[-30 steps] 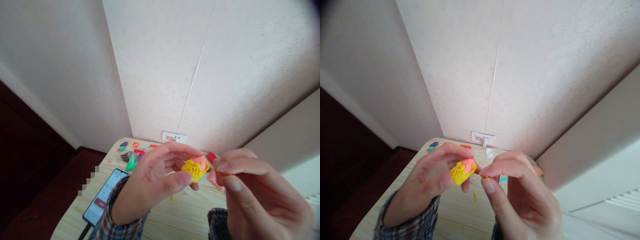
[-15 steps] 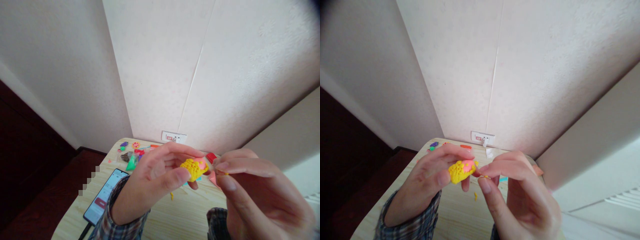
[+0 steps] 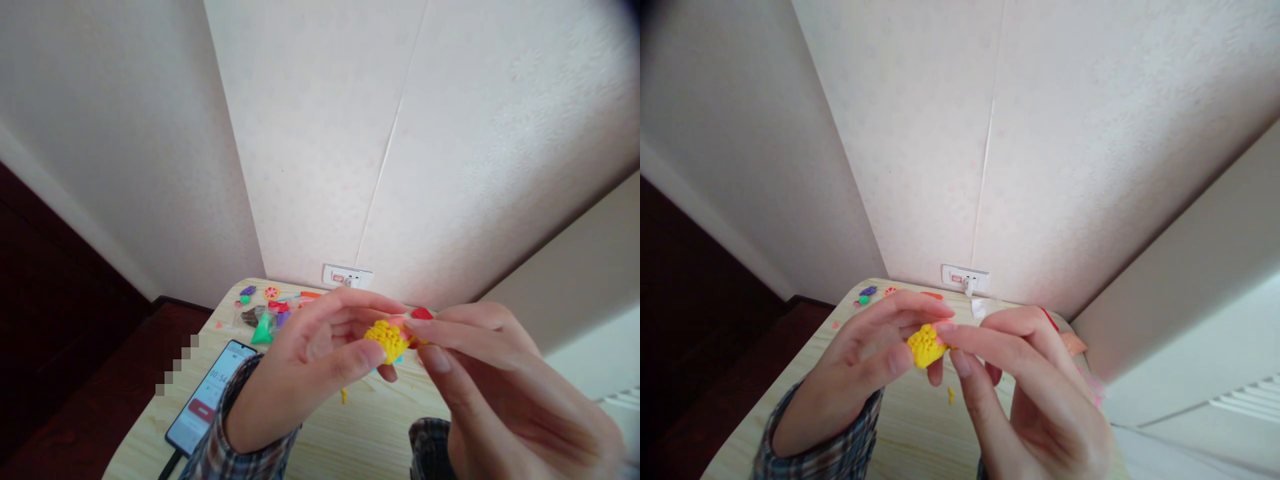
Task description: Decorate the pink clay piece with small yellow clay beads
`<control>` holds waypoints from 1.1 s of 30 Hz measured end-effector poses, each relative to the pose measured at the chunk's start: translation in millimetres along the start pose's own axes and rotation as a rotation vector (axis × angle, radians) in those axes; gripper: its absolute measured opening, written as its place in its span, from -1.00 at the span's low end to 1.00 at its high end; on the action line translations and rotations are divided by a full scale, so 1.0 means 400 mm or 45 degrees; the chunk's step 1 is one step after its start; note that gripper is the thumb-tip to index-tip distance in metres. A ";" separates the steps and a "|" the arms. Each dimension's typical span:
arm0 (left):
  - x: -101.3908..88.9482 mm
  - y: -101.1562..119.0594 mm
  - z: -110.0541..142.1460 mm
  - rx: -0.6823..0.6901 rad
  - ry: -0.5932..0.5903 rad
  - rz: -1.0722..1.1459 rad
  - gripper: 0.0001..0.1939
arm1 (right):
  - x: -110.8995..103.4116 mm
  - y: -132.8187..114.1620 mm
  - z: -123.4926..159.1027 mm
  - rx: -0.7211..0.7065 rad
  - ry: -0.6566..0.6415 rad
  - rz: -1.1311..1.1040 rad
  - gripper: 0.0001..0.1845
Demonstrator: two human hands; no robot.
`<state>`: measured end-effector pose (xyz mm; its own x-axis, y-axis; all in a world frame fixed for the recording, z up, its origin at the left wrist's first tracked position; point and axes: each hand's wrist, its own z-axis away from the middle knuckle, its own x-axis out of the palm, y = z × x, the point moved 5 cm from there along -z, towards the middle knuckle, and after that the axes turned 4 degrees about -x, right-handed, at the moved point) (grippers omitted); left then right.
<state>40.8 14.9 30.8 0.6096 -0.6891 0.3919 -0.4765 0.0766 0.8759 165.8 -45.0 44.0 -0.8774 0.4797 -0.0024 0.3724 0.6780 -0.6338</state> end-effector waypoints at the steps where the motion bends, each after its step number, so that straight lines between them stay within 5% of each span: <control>1: 0.001 -0.002 -0.001 -0.015 -0.006 0.005 -0.76 | -0.001 0.001 0.001 -0.008 0.019 -0.007 -0.71; 7: 0.010 -0.009 -0.009 -0.014 -0.109 0.114 -0.78 | -0.010 0.007 0.008 -0.052 0.075 -0.053 -0.70; 26: 0.000 -0.018 -0.013 -0.090 -0.017 -0.020 -0.69 | -0.014 0.003 0.000 -0.077 -0.083 0.093 -0.88; 33: 0.004 -0.017 -0.009 -0.110 0.004 -0.025 -0.72 | -0.010 -0.007 -0.003 -0.087 -0.110 0.080 -0.76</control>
<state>47.4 16.0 26.7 0.6202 -0.6890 0.3749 -0.4077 0.1252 0.9045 168.6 -48.1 47.0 -0.8733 0.4747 -0.1092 0.4448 0.6857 -0.5761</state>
